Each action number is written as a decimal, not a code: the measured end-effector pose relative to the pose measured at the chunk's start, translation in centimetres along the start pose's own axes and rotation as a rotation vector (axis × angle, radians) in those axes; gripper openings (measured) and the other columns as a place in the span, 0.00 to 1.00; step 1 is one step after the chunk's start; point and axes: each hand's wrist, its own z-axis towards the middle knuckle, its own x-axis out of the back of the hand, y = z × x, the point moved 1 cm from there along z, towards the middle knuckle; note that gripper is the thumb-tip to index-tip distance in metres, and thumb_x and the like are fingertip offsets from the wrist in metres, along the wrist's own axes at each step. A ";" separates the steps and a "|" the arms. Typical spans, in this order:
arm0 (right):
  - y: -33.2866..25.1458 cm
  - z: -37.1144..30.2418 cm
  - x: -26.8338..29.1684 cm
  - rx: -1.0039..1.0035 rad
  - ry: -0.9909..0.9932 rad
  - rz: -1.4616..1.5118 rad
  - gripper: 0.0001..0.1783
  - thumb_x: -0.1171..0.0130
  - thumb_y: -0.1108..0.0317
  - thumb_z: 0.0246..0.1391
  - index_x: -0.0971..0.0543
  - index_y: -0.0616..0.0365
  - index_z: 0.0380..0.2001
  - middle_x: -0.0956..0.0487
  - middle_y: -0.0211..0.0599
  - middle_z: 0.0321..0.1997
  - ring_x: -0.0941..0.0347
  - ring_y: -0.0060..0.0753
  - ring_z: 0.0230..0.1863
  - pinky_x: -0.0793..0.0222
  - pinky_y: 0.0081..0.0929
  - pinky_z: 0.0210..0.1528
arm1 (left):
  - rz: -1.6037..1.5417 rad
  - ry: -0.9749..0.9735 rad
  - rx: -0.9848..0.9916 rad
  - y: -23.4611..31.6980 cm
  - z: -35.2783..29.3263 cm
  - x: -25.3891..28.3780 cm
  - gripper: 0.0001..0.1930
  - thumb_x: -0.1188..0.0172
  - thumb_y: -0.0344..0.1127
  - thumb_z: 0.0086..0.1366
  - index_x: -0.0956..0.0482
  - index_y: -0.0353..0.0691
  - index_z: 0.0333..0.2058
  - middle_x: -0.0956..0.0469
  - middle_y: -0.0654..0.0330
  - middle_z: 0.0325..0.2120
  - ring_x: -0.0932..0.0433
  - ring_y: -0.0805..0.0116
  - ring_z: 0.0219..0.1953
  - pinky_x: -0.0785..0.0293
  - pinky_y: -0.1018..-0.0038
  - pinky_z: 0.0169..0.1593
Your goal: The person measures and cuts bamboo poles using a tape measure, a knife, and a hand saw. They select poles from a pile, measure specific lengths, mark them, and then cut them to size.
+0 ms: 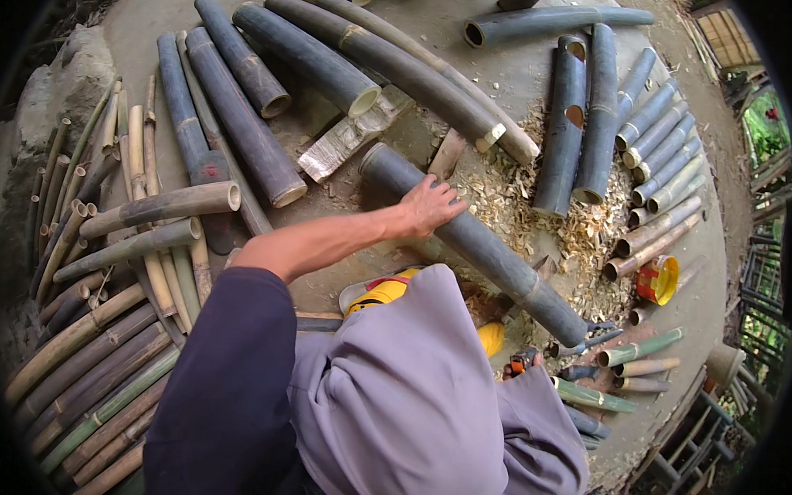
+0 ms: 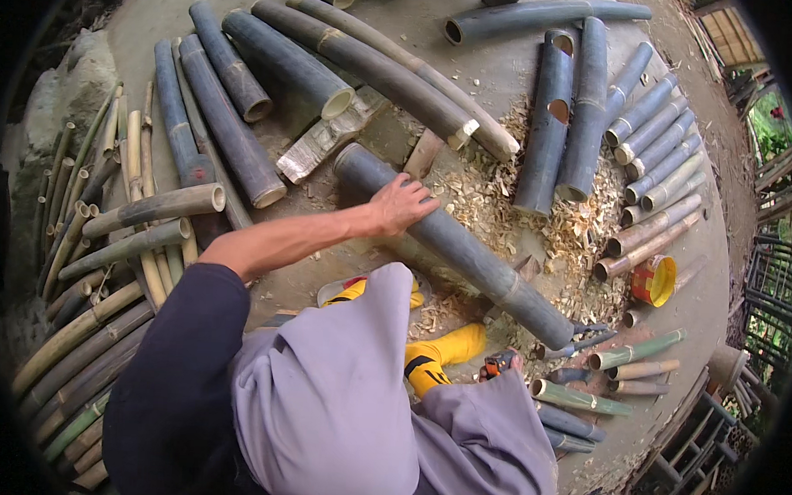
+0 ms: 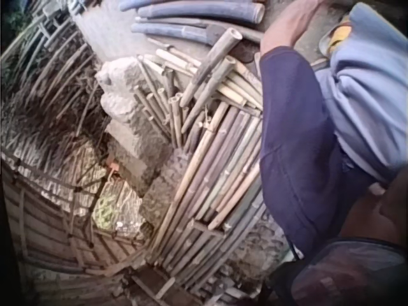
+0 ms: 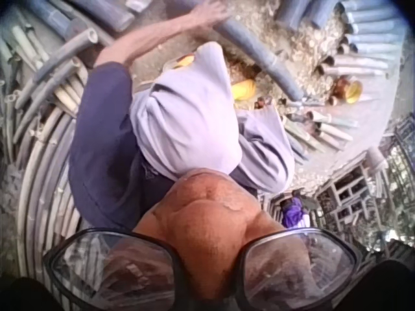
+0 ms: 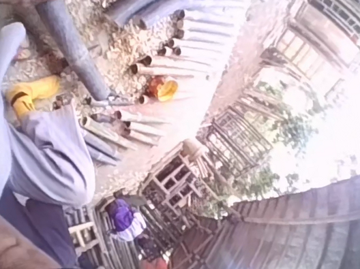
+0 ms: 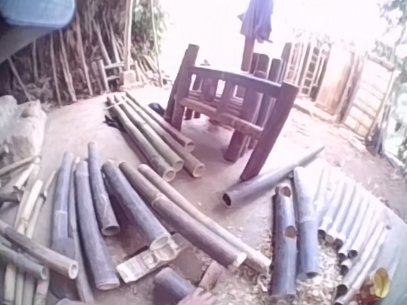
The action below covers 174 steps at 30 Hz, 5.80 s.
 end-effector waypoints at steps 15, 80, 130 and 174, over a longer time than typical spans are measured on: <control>-5.3 2.1 -11.3 0.370 -0.171 -0.141 0.36 0.34 0.73 0.44 0.40 0.55 0.56 0.24 0.45 0.42 0.23 0.37 0.34 0.23 0.31 0.33 | -0.248 0.202 -0.059 1.2 1.8 2.6 0.37 0.31 0.37 0.40 0.32 0.44 0.54 0.26 0.55 0.42 0.28 0.57 0.50 0.37 0.53 0.54; -8.2 1.7 9.9 0.413 0.573 0.080 0.22 0.31 0.59 0.44 0.27 0.60 0.38 0.27 0.28 0.17 0.37 0.15 0.10 0.48 0.14 0.08 | -0.784 -0.597 -0.863 31.4 24.0 -0.2 0.31 0.34 0.34 0.50 0.29 0.45 0.56 0.32 0.54 0.57 0.35 0.57 0.60 0.42 0.63 0.64; 1.5 -1.1 0.8 0.725 0.806 -0.452 0.23 0.48 0.76 0.54 0.34 0.60 0.55 0.22 0.60 0.37 0.22 0.58 0.37 0.25 0.41 0.34 | -0.977 -1.054 -0.527 30.7 24.2 -2.4 0.28 0.36 0.35 0.49 0.28 0.45 0.52 0.31 0.60 0.54 0.35 0.63 0.59 0.45 0.55 0.66; 1.8 -0.7 1.4 0.702 0.801 -0.479 0.22 0.48 0.75 0.54 0.34 0.62 0.53 0.22 0.62 0.37 0.23 0.62 0.37 0.25 0.45 0.34 | -1.036 -1.070 -0.490 30.9 24.0 -2.3 0.28 0.37 0.33 0.47 0.28 0.43 0.51 0.31 0.60 0.54 0.34 0.64 0.58 0.44 0.58 0.66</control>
